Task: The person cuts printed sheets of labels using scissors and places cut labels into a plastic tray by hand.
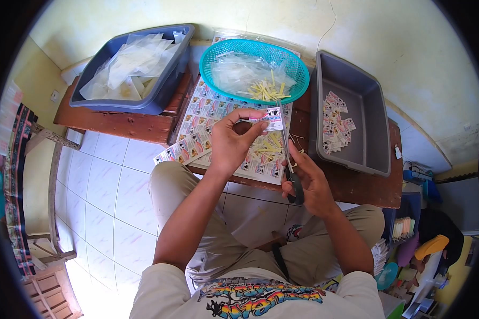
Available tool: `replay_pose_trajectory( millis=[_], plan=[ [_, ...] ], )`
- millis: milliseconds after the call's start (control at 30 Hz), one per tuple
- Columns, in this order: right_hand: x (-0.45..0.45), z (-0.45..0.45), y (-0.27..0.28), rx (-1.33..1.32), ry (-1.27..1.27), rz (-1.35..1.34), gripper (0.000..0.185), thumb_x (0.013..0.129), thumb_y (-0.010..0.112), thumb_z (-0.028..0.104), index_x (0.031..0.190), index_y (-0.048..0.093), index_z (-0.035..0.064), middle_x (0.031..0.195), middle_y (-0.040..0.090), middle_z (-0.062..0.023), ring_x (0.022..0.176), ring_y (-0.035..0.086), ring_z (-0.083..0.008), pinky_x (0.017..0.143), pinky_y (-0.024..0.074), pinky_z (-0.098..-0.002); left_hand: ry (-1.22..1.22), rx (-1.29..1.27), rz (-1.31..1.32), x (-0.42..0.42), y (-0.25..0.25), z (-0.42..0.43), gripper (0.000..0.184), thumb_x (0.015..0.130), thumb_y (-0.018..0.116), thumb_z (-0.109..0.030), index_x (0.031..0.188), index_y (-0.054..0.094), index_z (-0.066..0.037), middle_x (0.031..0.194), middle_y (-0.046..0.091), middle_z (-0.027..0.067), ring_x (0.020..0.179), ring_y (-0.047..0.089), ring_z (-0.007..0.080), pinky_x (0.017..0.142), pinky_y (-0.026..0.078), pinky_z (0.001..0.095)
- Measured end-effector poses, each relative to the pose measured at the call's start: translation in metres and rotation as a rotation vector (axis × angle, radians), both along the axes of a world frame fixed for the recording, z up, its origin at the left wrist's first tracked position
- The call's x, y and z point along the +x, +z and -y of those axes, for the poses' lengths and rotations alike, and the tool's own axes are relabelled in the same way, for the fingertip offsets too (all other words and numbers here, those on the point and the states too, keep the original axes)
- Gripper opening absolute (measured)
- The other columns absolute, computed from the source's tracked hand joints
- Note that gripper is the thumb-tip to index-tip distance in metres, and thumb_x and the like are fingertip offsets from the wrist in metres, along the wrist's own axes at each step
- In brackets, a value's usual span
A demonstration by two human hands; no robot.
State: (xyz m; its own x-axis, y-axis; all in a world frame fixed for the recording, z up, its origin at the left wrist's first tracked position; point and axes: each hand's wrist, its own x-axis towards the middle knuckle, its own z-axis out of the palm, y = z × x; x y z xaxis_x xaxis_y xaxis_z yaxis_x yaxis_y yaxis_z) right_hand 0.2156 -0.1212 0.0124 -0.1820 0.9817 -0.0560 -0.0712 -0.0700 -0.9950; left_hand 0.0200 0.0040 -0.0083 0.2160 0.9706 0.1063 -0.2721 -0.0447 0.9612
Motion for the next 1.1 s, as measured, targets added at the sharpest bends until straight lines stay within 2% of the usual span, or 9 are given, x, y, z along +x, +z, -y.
replay_pose_trajectory(
  millis=[367,667,1100],
  plan=[
    [-0.0049,-0.0003,-0.0016,0.042,-0.017,0.004,0.09,0.092,0.075,-0.007,0.168,0.03,0.0094,0.123,0.046,-0.0051,0.096,0.06,-0.0114,0.069,0.0603,-0.0259,0.018,0.026,0.007,0.002,-0.0043,-0.0022,0.023,0.094,0.079,0.0,0.117,0.073,0.002,0.104,0.08,0.0138,0.092,0.077,0.0141,0.072,0.057,0.0248],
    [-0.0071,0.0005,-0.004,0.031,-0.034,-0.003,0.092,0.091,0.076,-0.007,0.169,0.029,0.0097,0.121,0.045,-0.0056,0.092,0.06,-0.0107,0.066,0.0614,-0.0258,0.01,0.009,0.013,0.0016,-0.0047,-0.0023,0.023,0.095,0.079,0.001,0.117,0.072,0.003,0.106,0.08,0.0137,0.093,0.077,0.015,0.077,0.06,0.0264],
    [-0.0085,0.001,-0.0044,0.042,-0.039,0.001,0.09,0.092,0.077,-0.005,0.168,0.031,0.0087,0.121,0.046,-0.0061,0.092,0.06,-0.0109,0.065,0.0616,-0.0262,0.02,0.032,-0.007,0.0016,-0.0047,-0.0027,0.025,0.094,0.079,0.0,0.118,0.073,0.003,0.109,0.08,0.0128,0.093,0.077,0.0146,0.077,0.059,0.0265]
  ],
)
